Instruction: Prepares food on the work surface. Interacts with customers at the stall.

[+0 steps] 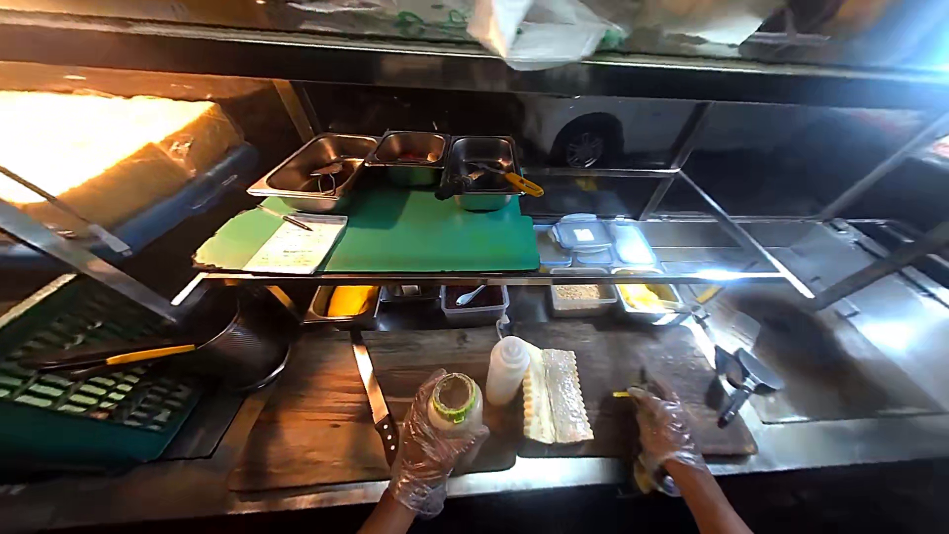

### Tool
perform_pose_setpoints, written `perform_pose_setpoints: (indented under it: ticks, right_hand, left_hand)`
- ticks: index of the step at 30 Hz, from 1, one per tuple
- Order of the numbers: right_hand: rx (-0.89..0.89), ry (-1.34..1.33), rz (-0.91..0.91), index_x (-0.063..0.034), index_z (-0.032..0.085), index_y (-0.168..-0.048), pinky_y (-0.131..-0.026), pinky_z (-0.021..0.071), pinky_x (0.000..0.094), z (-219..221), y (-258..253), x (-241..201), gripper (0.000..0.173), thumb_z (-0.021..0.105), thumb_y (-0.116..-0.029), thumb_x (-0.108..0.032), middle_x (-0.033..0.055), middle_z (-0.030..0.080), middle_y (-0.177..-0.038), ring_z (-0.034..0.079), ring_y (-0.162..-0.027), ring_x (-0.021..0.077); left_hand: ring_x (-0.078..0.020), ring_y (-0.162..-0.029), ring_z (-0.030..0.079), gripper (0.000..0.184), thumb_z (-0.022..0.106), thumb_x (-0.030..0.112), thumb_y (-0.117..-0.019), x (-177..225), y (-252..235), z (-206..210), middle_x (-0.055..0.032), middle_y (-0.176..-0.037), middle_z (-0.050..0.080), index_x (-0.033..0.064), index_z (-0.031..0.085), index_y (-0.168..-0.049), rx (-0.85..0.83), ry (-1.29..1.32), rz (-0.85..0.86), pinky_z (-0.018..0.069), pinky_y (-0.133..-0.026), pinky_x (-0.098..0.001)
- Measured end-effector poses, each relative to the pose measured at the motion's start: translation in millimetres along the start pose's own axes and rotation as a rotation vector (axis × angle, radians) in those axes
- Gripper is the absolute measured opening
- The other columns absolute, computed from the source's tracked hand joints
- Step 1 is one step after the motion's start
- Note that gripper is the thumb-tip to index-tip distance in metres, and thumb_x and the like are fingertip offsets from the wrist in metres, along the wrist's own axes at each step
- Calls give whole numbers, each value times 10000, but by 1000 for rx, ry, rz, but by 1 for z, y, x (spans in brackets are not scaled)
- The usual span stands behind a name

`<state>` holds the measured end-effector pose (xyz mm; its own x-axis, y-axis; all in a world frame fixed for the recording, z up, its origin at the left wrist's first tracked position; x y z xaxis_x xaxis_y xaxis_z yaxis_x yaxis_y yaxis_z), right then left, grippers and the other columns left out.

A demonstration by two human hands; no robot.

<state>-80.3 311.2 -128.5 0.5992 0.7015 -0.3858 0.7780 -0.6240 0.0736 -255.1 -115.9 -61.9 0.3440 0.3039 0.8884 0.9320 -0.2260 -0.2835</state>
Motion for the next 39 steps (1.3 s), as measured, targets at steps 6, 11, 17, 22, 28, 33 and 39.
perform_pose_setpoints:
  ticks: [6,11,17,22,28,33,39]
  right_hand:
    - [321,-73,95,-87,729,-1245,-1171,415,461,-16,8,-6,294,625,-985,-177,213,613,-1396,538,-1363,348]
    - [678,-281,144,-69,766,-1134,-1083,507,448,-53,103,-36,230,679,-927,-118,151,719,-1206,654,-1202,284]
    - [869,-737,147,53,709,-1078,-1016,557,332,-88,211,-90,208,661,-876,42,129,737,-1110,688,-1107,158]
    - [812,-652,-237,-113,749,-1109,-1025,551,302,-126,247,-221,186,702,-937,-59,35,712,-1157,651,-1147,125]
    - [759,-7,-311,-164,791,-1105,-684,620,307,-124,236,-312,211,732,-902,-160,101,738,-957,726,-816,188]
    - [715,-51,-88,-45,783,-1053,-803,637,399,-133,273,-205,182,693,-896,-69,188,735,-1041,744,-937,269]
    - [788,-157,-377,-113,776,-1035,-835,618,307,-172,295,-260,128,684,-950,-141,120,747,-1012,739,-921,191]
  left_hand:
    - [-168,-1255,601,1190,1003,421,-490,-4,3,19,-168,-1369,615,-56,457,-1434,-77,128,-90,493,-1088,-326]
    - [-249,-1278,592,1148,990,395,-579,8,5,4,-271,-1369,585,-143,423,-1420,-139,121,27,479,-1113,-370]
    - [-307,-1220,641,1095,910,575,-633,49,3,-9,-233,-1330,641,-74,503,-1415,-268,-247,149,515,-1049,-482]
    - [-273,-1132,686,1043,835,689,-648,101,6,1,-154,-1258,694,25,563,-1406,-373,-344,302,567,-958,-485]
    - [-341,-1000,727,490,598,410,-946,171,17,18,-161,-1107,745,37,672,-1255,-429,-433,466,574,-836,-523]
    - [-351,-1087,700,886,797,595,-725,194,32,20,-193,-1198,713,-6,606,-1347,-615,-410,404,547,-940,-539]
    - [-298,-1039,721,560,708,489,-862,213,66,28,-123,-1155,737,103,675,-1267,-506,-270,536,581,-877,-532]
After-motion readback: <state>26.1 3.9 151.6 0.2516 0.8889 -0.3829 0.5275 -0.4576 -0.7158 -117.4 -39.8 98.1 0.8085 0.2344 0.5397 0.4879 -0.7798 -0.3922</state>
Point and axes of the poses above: each hand's wrist, its own y-axis away from the middle knuckle, its own z-axis out of the palm, x = y × z, the point moved 9 cm from there along -y, towards the middle knuckle
